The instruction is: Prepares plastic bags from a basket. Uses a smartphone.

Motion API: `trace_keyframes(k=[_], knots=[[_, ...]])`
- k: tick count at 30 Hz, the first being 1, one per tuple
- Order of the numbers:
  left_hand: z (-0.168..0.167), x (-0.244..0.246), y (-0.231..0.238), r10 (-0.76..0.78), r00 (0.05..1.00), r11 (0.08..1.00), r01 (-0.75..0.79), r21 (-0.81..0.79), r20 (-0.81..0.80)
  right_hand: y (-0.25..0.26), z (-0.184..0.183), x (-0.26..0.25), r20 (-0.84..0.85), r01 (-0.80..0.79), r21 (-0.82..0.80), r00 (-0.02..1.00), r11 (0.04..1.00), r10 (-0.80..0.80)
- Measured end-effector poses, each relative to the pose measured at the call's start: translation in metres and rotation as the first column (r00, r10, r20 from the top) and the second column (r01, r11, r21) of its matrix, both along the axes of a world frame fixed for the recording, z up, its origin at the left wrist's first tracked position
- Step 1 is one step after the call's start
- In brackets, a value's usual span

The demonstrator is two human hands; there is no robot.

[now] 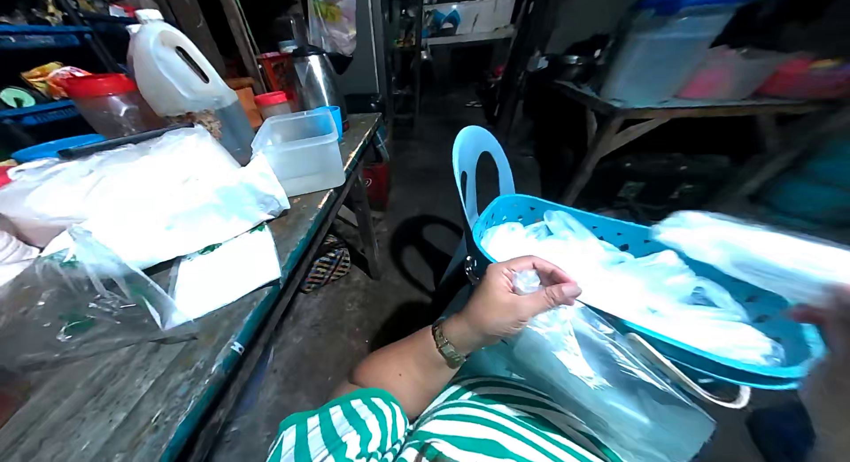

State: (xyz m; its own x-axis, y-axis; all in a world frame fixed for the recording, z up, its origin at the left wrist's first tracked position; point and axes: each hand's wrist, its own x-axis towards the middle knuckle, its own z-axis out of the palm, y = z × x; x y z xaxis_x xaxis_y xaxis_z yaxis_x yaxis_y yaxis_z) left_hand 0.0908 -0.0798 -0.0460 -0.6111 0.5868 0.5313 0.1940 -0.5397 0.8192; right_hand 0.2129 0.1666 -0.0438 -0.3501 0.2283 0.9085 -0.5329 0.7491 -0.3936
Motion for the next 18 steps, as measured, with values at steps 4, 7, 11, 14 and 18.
trace_keyframes(k=[4,7,11,14,18], knots=[[0.001,0.003,-0.004,-0.034,0.998,0.999,0.035,0.009,-0.059,0.007,0.007,-0.032,0.59,0.04,0.274,0.782,0.961,-0.201],[0.0,0.003,-0.002,-0.071,0.984,0.997,0.073,0.002,-0.162,-0.006,0.003,-0.033,0.443,0.026,0.283,0.883,0.959,-0.155],[-0.003,0.008,0.004,-0.134,0.936,0.989,0.147,0.015,-0.325,-0.023,0.0,-0.026,0.353,-0.239,0.192,0.922,0.952,0.16],[-0.006,0.01,0.008,-0.111,0.912,0.992,0.128,0.016,-0.394,-0.035,-0.001,-0.018,0.494,-0.222,0.228,0.865,0.948,0.084],[-0.005,0.007,0.01,-0.041,0.925,0.999,0.043,-0.003,-0.377,-0.033,0.001,-0.017,0.637,-0.019,0.341,0.74,0.94,-0.216]])
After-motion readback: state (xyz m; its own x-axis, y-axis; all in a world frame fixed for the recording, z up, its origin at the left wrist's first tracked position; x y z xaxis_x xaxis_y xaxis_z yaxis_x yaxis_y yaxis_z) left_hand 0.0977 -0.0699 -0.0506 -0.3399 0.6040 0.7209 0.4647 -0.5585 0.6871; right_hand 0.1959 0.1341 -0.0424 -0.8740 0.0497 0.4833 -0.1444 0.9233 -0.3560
